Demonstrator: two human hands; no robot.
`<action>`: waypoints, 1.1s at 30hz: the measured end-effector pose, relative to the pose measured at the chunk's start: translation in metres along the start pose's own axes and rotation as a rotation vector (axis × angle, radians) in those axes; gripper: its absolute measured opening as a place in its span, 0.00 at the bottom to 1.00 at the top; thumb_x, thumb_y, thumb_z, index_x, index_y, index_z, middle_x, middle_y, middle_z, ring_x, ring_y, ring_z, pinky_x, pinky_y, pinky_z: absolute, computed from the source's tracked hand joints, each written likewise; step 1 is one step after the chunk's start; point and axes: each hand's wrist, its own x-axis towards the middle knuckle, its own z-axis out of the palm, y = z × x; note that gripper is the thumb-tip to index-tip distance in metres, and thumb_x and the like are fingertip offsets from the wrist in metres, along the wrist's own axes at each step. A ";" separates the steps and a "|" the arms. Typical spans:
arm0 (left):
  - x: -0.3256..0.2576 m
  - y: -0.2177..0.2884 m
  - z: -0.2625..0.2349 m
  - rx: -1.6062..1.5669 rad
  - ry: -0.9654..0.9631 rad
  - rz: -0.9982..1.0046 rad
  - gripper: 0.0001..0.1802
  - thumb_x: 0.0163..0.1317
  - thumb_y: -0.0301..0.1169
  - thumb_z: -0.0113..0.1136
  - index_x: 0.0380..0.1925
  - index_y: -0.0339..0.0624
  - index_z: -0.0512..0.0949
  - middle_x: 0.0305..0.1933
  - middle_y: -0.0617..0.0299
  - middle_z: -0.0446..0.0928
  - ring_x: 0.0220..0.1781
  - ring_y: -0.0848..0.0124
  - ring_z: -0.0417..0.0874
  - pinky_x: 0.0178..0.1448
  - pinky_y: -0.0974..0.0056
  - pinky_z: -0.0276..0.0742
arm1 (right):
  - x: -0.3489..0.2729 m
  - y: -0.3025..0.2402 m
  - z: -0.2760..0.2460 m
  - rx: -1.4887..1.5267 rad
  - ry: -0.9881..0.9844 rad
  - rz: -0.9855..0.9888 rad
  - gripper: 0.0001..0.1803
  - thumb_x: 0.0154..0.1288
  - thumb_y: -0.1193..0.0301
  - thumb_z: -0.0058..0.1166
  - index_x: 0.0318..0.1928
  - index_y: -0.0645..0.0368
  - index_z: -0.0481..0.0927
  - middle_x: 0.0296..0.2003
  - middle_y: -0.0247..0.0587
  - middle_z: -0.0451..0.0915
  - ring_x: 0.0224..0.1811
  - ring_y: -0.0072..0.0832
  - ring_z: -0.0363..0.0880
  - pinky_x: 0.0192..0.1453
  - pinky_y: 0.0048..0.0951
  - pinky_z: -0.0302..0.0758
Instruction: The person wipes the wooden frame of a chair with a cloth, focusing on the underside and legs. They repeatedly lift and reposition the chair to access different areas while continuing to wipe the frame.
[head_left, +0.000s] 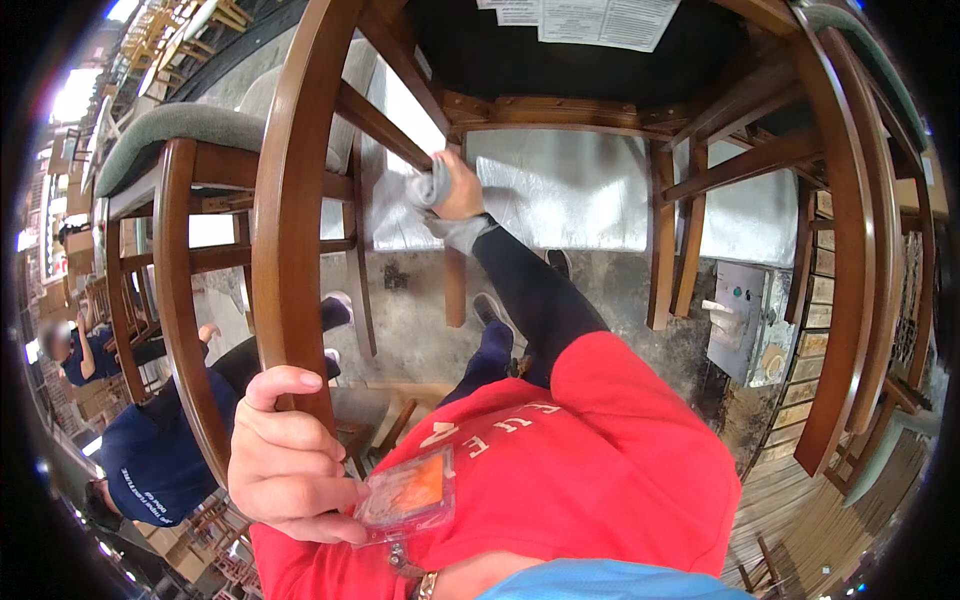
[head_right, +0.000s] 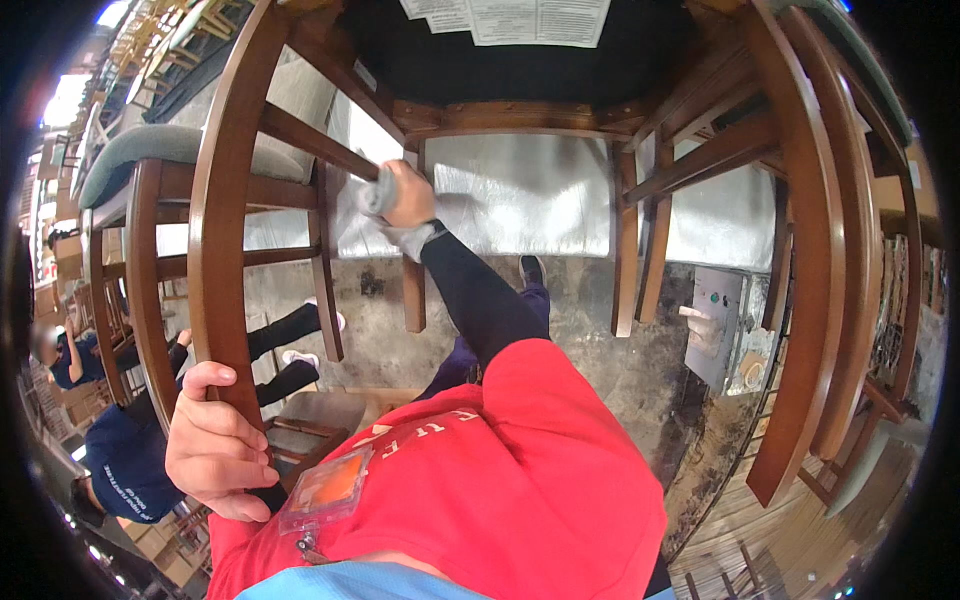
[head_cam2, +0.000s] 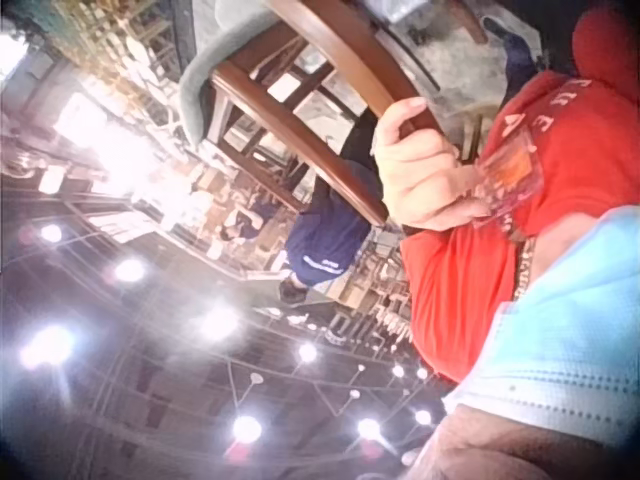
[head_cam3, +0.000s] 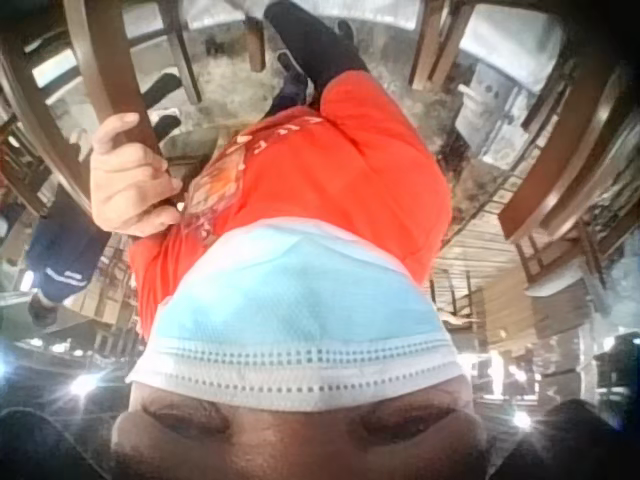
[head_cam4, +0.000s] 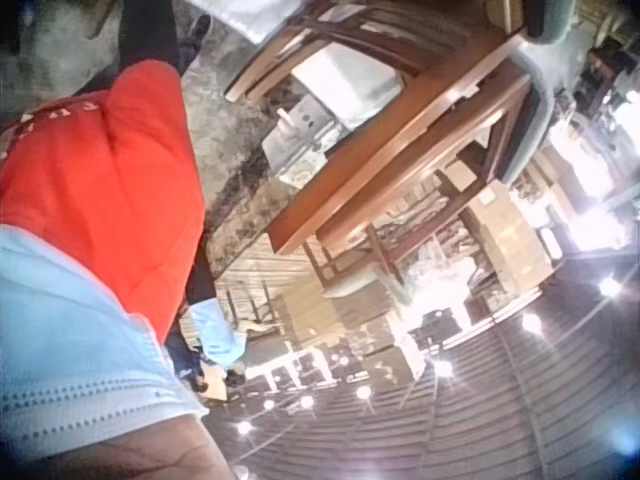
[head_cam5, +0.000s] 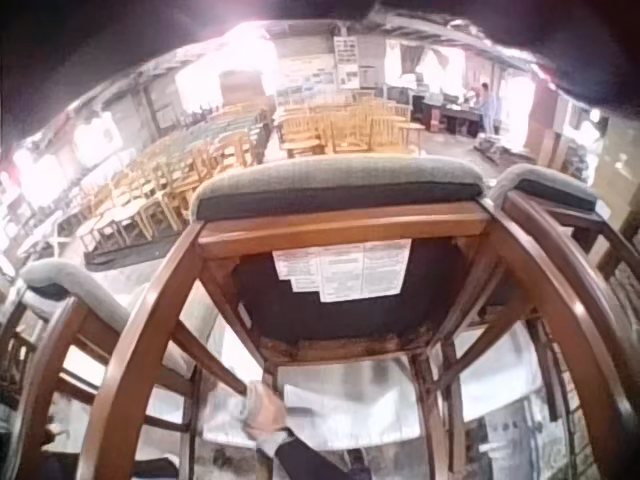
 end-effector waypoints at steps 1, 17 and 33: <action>0.003 0.001 -0.001 0.000 -0.006 0.002 0.17 0.55 0.47 0.74 0.23 0.45 0.85 0.13 0.71 0.69 0.19 0.75 0.75 0.65 0.45 0.65 | -0.012 0.029 -0.007 -0.004 -0.117 0.031 0.31 0.53 0.67 0.72 0.56 0.56 0.73 0.48 0.51 0.80 0.52 0.50 0.81 0.54 0.41 0.78; 0.001 0.007 0.003 -0.002 0.036 -0.069 0.17 0.56 0.47 0.73 0.25 0.45 0.83 0.14 0.73 0.66 0.16 0.73 0.68 0.64 0.46 0.68 | 0.163 -0.104 -0.063 -0.383 0.141 -0.987 0.22 0.58 0.68 0.63 0.55 0.48 0.86 0.61 0.39 0.77 0.68 0.43 0.72 0.76 0.58 0.59; -0.003 -0.009 0.009 -0.032 0.167 0.033 0.18 0.59 0.45 0.70 0.22 0.43 0.81 0.14 0.74 0.60 0.15 0.75 0.62 0.61 0.49 0.73 | 0.125 0.041 -0.028 -1.138 -0.856 -1.317 0.24 0.68 0.69 0.46 0.58 0.71 0.80 0.73 0.54 0.67 0.80 0.42 0.57 0.85 0.40 0.48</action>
